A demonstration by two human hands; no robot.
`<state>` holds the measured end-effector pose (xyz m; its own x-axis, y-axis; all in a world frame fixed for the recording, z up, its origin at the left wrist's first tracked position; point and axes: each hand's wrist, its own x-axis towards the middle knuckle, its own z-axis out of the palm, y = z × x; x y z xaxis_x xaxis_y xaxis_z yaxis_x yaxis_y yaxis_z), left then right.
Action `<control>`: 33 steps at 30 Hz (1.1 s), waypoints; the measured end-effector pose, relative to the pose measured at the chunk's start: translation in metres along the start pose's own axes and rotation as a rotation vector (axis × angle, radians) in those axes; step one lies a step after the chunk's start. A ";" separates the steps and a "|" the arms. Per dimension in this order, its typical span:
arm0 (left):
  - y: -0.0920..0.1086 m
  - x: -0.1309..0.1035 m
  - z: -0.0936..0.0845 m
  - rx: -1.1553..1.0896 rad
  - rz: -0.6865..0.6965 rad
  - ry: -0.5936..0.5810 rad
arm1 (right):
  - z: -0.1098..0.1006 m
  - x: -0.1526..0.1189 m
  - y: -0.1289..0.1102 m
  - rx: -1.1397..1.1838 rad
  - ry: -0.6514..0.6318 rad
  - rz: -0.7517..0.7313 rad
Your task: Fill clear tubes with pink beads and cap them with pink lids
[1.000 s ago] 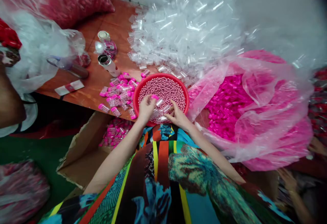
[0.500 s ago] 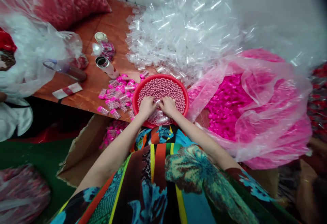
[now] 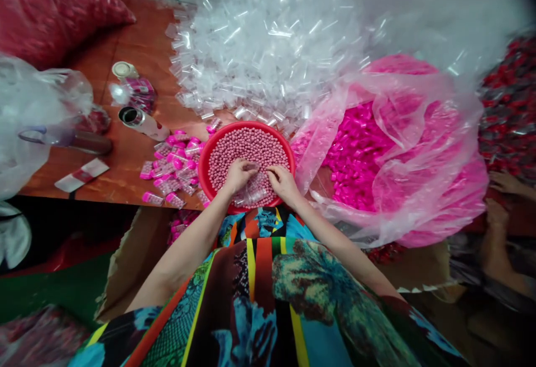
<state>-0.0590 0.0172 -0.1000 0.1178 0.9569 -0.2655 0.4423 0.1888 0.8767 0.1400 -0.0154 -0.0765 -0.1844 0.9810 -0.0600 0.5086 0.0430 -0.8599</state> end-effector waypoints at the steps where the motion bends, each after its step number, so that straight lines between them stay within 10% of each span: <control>1: 0.002 -0.003 0.000 -0.062 -0.016 -0.008 | 0.001 0.002 -0.003 0.044 0.013 0.005; 6: 0.021 -0.021 -0.004 -0.449 -0.130 -0.125 | 0.009 0.016 -0.019 0.345 0.006 0.152; 15: 0.046 -0.037 -0.006 -0.668 -0.179 -0.002 | 0.003 0.034 -0.032 0.992 -0.194 0.737; 23: 0.052 -0.035 -0.015 -0.156 -0.054 0.033 | -0.003 0.024 -0.040 1.071 -0.377 0.902; 33: 0.030 0.016 -0.013 0.409 -0.058 -0.080 | -0.034 -0.023 -0.025 0.776 -0.159 0.668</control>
<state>-0.0553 0.0405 -0.0726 0.1439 0.9238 -0.3547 0.7650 0.1235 0.6321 0.1599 -0.0326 -0.0364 -0.2016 0.7217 -0.6622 -0.1239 -0.6894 -0.7137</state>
